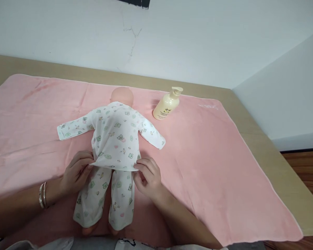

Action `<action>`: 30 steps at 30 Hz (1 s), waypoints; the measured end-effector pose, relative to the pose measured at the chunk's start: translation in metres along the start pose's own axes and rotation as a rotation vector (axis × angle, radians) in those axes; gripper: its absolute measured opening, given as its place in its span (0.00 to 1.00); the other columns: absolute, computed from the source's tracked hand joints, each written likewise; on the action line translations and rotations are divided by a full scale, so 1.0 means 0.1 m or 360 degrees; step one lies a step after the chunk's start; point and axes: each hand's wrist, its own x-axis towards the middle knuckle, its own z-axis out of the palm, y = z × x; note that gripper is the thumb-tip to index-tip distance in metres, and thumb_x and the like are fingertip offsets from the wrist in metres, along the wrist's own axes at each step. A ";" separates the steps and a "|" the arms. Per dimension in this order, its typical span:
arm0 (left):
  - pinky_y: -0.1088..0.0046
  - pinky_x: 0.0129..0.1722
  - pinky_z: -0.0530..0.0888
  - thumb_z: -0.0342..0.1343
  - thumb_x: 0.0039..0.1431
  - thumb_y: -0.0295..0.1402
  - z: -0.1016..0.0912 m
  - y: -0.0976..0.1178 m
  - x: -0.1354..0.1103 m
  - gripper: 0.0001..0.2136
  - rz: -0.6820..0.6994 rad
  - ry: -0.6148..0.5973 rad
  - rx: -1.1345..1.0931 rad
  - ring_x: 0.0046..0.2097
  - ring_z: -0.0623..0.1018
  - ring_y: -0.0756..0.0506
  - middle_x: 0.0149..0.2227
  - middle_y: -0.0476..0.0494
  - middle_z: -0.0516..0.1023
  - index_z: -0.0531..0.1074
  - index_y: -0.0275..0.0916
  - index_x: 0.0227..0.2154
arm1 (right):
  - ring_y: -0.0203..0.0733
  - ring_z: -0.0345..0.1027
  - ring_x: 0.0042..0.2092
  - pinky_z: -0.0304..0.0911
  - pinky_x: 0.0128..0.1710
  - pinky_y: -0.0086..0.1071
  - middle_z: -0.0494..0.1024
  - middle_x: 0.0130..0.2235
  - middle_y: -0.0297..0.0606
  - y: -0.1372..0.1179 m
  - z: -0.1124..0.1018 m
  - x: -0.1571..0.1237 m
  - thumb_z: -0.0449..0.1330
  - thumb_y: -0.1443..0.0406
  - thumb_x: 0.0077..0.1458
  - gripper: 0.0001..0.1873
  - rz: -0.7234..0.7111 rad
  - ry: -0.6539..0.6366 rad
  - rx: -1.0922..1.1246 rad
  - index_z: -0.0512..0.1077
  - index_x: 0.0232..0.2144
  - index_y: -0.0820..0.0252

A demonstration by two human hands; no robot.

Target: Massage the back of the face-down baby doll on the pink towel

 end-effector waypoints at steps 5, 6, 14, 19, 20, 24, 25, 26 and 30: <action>0.66 0.47 0.79 0.52 0.66 0.22 0.02 -0.01 0.02 0.10 0.0011 -0.0080 0.0049 0.47 0.76 0.45 0.42 0.42 0.75 0.71 0.41 0.46 | 0.46 0.72 0.40 0.73 0.35 0.42 0.75 0.42 0.42 0.02 0.00 0.01 0.59 0.77 0.52 0.18 -0.0018 -0.0048 -0.0089 0.72 0.43 0.54; 0.65 0.48 0.78 0.53 0.66 0.23 0.03 -0.02 0.02 0.11 0.0016 -0.0098 0.0061 0.48 0.76 0.44 0.43 0.42 0.75 0.71 0.41 0.48 | 0.46 0.73 0.41 0.73 0.36 0.43 0.76 0.43 0.43 0.03 0.00 0.01 0.60 0.77 0.52 0.18 -0.0024 -0.0061 -0.0100 0.72 0.43 0.55; 0.63 0.52 0.75 0.50 0.63 0.16 0.05 -0.07 -0.02 0.20 0.0022 -0.0138 0.0092 0.51 0.73 0.43 0.47 0.40 0.73 0.69 0.39 0.55 | 0.48 0.73 0.50 0.75 0.45 0.45 0.79 0.49 0.45 0.07 0.01 -0.02 0.55 0.80 0.60 0.28 -0.0092 -0.0136 -0.0184 0.69 0.59 0.56; 0.62 0.51 0.75 0.47 0.64 0.15 0.04 -0.08 -0.02 0.20 0.0029 -0.0117 0.0090 0.50 0.73 0.43 0.45 0.41 0.73 0.69 0.40 0.55 | 0.46 0.72 0.43 0.73 0.38 0.42 0.80 0.41 0.41 0.06 0.00 0.00 0.58 0.80 0.58 0.23 -0.0049 -0.0073 -0.0127 0.74 0.50 0.54; 0.63 0.50 0.75 0.47 0.64 0.16 0.04 -0.08 -0.02 0.20 0.0026 -0.0103 0.0105 0.49 0.73 0.43 0.45 0.42 0.73 0.69 0.41 0.54 | 0.45 0.72 0.42 0.73 0.36 0.42 0.79 0.40 0.41 0.06 0.00 0.00 0.58 0.80 0.57 0.22 -0.0052 -0.0053 -0.0115 0.74 0.48 0.54; 0.63 0.45 0.76 0.48 0.64 0.18 0.05 -0.07 -0.03 0.18 0.0001 -0.0020 0.0184 0.46 0.74 0.43 0.42 0.43 0.72 0.69 0.43 0.52 | 0.44 0.71 0.38 0.72 0.33 0.41 0.77 0.37 0.38 0.04 -0.03 -0.01 0.60 0.80 0.54 0.22 -0.0052 0.0028 -0.0101 0.75 0.45 0.52; 0.63 0.44 0.76 0.49 0.64 0.18 0.05 -0.07 -0.04 0.18 -0.0008 0.0010 0.0201 0.45 0.74 0.43 0.41 0.43 0.72 0.69 0.43 0.51 | 0.44 0.71 0.37 0.72 0.32 0.41 0.77 0.36 0.37 0.03 -0.03 -0.01 0.61 0.80 0.54 0.21 -0.0046 0.0049 -0.0106 0.75 0.44 0.51; 0.63 0.44 0.76 0.49 0.64 0.19 0.05 -0.06 -0.04 0.17 -0.0014 0.0043 0.0215 0.44 0.73 0.43 0.40 0.43 0.71 0.69 0.43 0.50 | 0.44 0.71 0.37 0.72 0.32 0.41 0.76 0.35 0.36 0.03 -0.04 -0.02 0.61 0.79 0.53 0.21 -0.0042 0.0070 -0.0117 0.75 0.44 0.50; 0.63 0.44 0.77 0.51 0.61 0.17 0.04 -0.05 -0.05 0.14 -0.0026 0.0112 0.0247 0.46 0.73 0.43 0.42 0.42 0.70 0.70 0.42 0.44 | 0.47 0.74 0.42 0.75 0.36 0.44 0.79 0.40 0.39 0.04 -0.04 0.00 0.63 0.77 0.52 0.17 -0.0088 0.0067 -0.0187 0.74 0.40 0.52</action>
